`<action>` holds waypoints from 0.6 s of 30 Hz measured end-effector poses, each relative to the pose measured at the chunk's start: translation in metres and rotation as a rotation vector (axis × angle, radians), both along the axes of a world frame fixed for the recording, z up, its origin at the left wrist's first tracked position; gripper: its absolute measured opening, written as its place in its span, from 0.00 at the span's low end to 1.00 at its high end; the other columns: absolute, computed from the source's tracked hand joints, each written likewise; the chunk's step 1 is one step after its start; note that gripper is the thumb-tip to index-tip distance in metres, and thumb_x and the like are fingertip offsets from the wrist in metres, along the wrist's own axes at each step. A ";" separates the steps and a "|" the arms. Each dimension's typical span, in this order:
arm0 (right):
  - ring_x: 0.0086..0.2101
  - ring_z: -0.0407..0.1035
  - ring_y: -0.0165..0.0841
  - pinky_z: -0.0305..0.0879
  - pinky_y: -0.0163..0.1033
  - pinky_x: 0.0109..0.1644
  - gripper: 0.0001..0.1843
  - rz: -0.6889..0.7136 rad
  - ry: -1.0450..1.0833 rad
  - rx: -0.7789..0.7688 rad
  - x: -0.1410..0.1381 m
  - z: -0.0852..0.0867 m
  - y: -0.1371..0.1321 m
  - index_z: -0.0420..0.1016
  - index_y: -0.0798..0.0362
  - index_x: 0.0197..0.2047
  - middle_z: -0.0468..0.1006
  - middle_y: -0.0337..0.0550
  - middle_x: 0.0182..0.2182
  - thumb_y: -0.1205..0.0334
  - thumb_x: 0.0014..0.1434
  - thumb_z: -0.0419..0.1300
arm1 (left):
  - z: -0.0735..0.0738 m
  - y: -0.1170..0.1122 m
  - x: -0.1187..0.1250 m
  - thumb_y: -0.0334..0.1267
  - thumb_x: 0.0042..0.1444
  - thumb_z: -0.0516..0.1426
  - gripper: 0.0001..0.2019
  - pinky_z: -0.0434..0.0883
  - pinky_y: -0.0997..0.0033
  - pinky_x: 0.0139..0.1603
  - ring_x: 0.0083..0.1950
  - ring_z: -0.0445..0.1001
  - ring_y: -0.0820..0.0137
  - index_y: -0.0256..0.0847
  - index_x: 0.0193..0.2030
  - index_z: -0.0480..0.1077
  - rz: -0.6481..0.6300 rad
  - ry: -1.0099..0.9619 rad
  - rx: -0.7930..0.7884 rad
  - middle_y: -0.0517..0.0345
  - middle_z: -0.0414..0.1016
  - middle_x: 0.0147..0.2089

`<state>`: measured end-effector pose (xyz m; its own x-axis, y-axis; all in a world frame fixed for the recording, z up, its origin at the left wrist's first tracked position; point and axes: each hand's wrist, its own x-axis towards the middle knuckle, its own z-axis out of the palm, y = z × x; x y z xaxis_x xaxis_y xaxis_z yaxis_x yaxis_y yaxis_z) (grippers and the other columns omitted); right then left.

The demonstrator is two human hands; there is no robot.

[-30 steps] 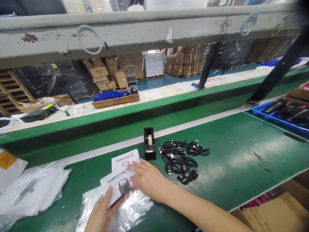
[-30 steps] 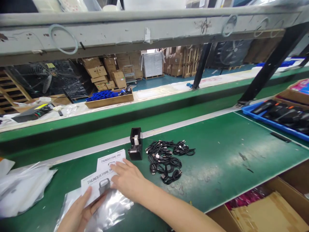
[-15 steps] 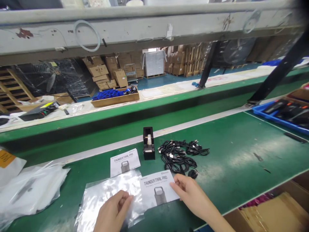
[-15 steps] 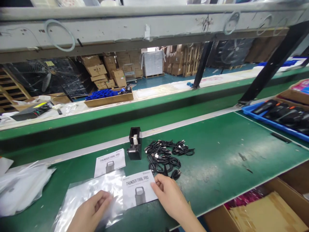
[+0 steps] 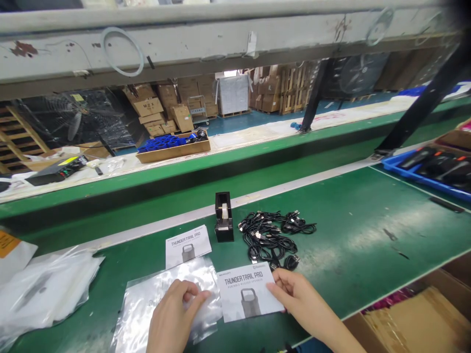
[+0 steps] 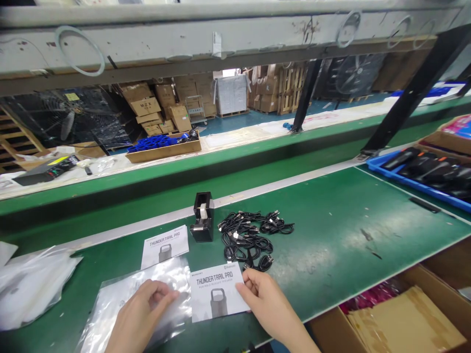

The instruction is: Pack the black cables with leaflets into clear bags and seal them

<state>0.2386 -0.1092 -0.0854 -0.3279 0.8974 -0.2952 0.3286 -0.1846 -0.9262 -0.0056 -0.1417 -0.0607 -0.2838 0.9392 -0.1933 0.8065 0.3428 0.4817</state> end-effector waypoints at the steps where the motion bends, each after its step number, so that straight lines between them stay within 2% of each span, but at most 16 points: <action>1: 0.22 0.56 0.26 0.52 0.31 0.26 0.13 -0.004 0.004 -0.004 0.000 -0.001 0.000 0.62 0.54 0.26 0.60 0.33 0.20 0.54 0.56 0.50 | -0.001 0.001 0.002 0.52 0.48 0.53 0.13 0.62 0.66 0.34 0.35 0.69 0.63 0.44 0.25 0.65 0.024 0.010 0.037 0.59 0.69 0.31; 5: 0.22 0.55 0.26 0.52 0.31 0.25 0.14 -0.025 0.015 -0.012 0.002 -0.001 0.000 0.62 0.54 0.25 0.59 0.33 0.19 0.53 0.55 0.52 | -0.005 0.006 0.007 0.47 0.48 0.53 0.10 0.62 0.66 0.33 0.33 0.70 0.64 0.44 0.23 0.65 0.010 0.028 0.079 0.60 0.70 0.30; 9: 0.20 0.55 0.25 0.52 0.30 0.23 0.15 -0.048 0.118 -0.080 -0.001 0.002 0.000 0.63 0.54 0.25 0.60 0.32 0.18 0.51 0.53 0.54 | -0.007 0.004 0.004 0.47 0.53 0.48 0.14 0.62 0.67 0.32 0.29 0.68 0.67 0.45 0.23 0.67 -0.028 0.007 0.075 0.61 0.68 0.27; 14: 0.19 0.57 0.25 0.55 0.30 0.22 0.17 -0.196 0.219 -0.080 -0.025 -0.001 -0.002 0.64 0.54 0.27 0.63 0.33 0.18 0.47 0.52 0.54 | -0.012 -0.008 0.003 0.49 0.55 0.45 0.16 0.62 0.69 0.31 0.27 0.66 0.70 0.46 0.28 0.69 -0.072 -0.044 0.145 0.62 0.66 0.28; 18: 0.21 0.58 0.26 0.57 0.31 0.23 0.16 -0.263 0.159 -0.012 -0.041 -0.010 -0.009 0.64 0.54 0.28 0.65 0.35 0.20 0.49 0.52 0.54 | -0.016 -0.015 0.007 0.49 0.54 0.46 0.14 0.63 0.72 0.30 0.27 0.66 0.71 0.47 0.28 0.67 -0.037 -0.038 0.209 0.63 0.66 0.28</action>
<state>0.1973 -0.1179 -0.0951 -0.1281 0.9544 -0.2697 0.1194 -0.2551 -0.9595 0.0012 -0.1563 -0.0769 -0.2448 0.9696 -0.0033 0.7966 0.2030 0.5694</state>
